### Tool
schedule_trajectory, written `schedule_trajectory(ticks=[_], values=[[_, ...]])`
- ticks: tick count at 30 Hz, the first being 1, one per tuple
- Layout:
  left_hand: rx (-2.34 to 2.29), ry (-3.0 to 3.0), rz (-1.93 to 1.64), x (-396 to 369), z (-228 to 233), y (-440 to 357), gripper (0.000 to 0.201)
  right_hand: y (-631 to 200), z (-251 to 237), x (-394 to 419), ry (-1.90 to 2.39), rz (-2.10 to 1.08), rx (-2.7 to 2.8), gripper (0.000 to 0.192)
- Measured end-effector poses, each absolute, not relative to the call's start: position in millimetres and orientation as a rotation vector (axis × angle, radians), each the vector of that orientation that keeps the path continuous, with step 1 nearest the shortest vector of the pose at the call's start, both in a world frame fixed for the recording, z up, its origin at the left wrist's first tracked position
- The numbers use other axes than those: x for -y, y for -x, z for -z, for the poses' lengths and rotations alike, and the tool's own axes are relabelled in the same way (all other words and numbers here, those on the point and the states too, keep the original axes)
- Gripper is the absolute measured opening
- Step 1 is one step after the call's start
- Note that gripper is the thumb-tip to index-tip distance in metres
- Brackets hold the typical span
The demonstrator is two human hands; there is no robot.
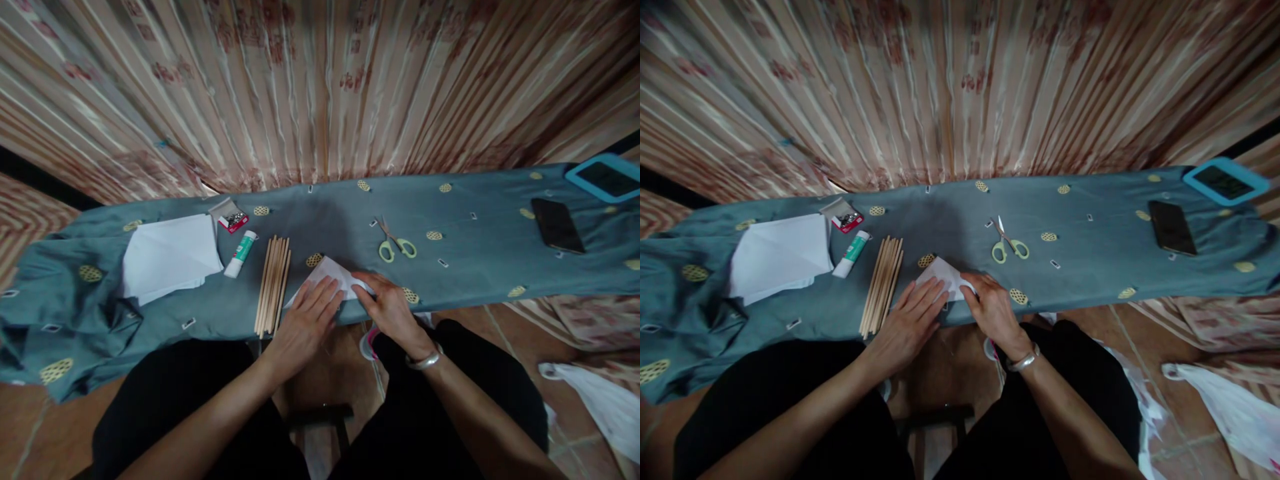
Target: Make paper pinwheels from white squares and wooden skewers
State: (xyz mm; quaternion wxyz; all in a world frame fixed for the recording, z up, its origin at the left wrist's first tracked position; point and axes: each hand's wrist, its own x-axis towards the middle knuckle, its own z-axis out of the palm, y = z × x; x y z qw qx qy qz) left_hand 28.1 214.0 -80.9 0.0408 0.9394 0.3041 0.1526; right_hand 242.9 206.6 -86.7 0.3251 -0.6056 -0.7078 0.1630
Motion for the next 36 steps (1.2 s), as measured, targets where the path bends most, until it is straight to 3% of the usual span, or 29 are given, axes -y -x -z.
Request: schedule_trajectory(ticks=[19,36], values=[[-0.959,-2.81,-0.32,-217,97,-27,0.063,-238,87,-209,1.572,-0.237,2.005,0.033],[-0.955,-2.798,-0.309,-218,99,-27,0.063,-238,87,-210,1.578,-0.187,2.048,0.034]])
